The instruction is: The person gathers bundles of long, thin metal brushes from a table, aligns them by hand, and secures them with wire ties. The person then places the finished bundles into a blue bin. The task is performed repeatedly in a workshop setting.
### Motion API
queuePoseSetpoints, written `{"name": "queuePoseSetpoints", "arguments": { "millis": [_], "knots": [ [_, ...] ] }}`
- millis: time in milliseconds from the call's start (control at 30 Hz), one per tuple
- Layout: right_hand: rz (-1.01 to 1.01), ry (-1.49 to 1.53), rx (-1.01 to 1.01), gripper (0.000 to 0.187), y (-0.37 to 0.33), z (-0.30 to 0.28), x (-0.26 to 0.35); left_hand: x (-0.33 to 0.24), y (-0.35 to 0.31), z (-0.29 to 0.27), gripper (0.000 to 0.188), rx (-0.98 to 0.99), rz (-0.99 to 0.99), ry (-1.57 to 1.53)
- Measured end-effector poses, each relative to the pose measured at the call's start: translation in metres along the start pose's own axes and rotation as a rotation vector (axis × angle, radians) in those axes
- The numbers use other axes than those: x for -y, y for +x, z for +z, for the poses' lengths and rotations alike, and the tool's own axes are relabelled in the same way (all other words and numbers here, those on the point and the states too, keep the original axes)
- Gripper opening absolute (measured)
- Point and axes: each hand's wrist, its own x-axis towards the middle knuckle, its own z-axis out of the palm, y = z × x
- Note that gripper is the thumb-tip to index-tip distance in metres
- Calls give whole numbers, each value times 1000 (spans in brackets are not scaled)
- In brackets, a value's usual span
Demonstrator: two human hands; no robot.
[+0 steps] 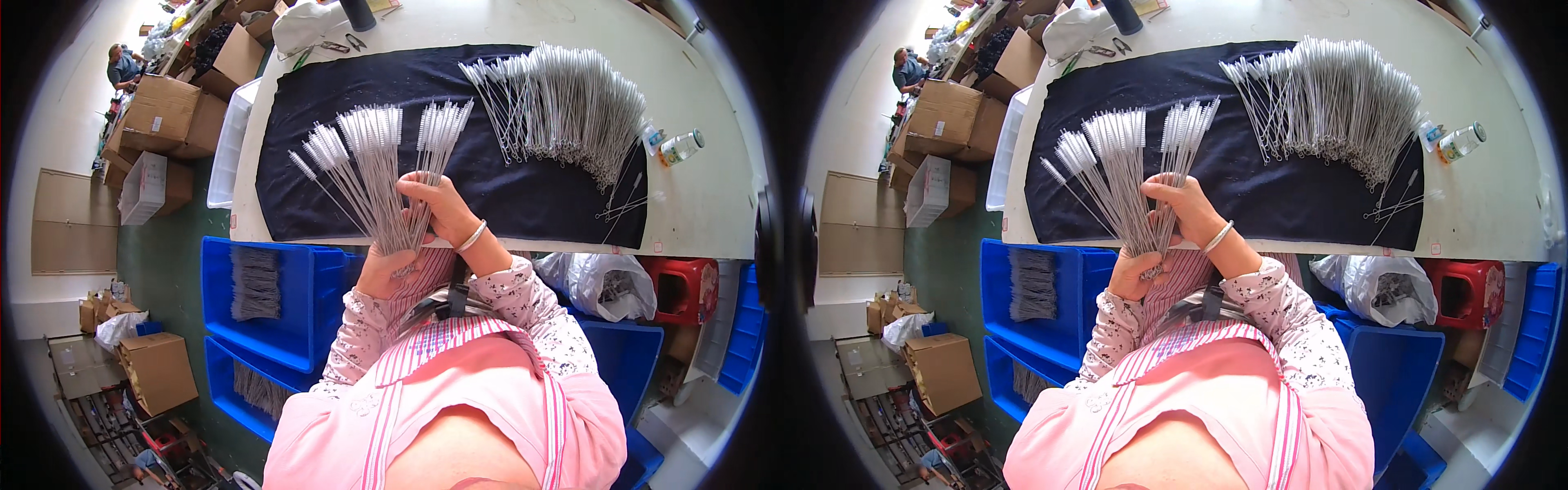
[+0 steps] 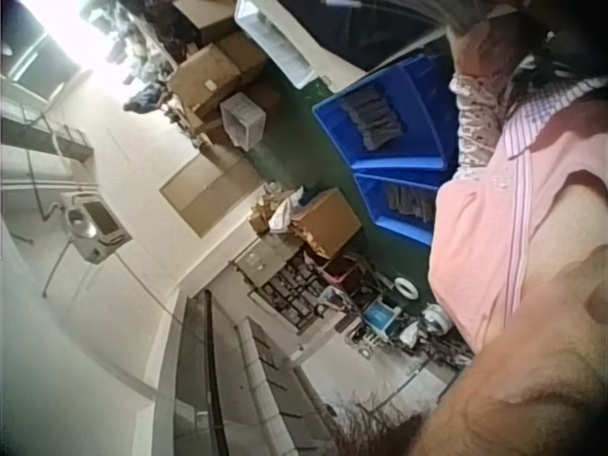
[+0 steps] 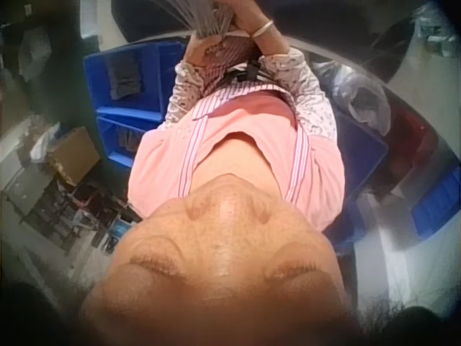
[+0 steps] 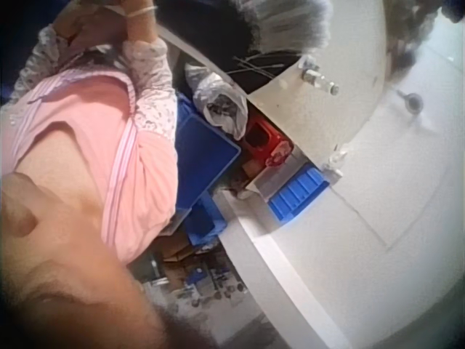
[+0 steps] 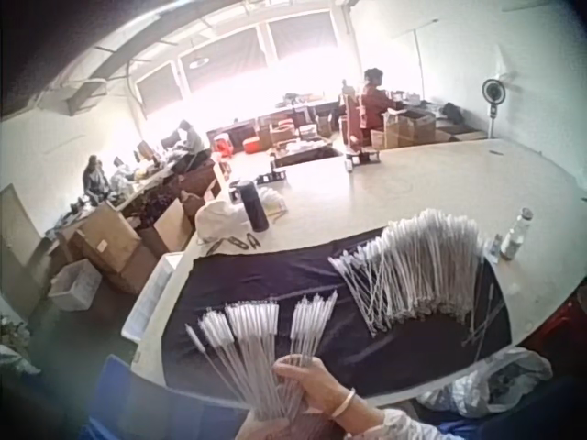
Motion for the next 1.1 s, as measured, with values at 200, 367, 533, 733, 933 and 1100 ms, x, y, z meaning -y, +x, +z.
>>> {"name": "queuePoseSetpoints", "arguments": {
  "millis": [200, 367, 533, 733, 933, 1100],
  "knots": [
    [-88, 89, -23, 11, 3, -1, -4, 2, 4, 0, 55, 10, 9, 33],
    [-86, 65, -44, 12, 2, -1, -2, 7, 3, 7, 48, -27, 32, 9],
    [-109, 59, -101, 15, 4, -4, -7, 13, 2, 8, 49, -84, 33, 13],
    [-130, 76, -106, 18, 9, -10, -11, 19, 1, 0, 61, -66, 21, -65],
    [-77, 172, -104, 19, 10, -13, -10, 15, -2, 4, 75, -71, 41, -68],
    [-59, 217, -15, 15, 2, -6, -1, 11, 1, 8, 51, -123, 52, 63]
  ]
}}
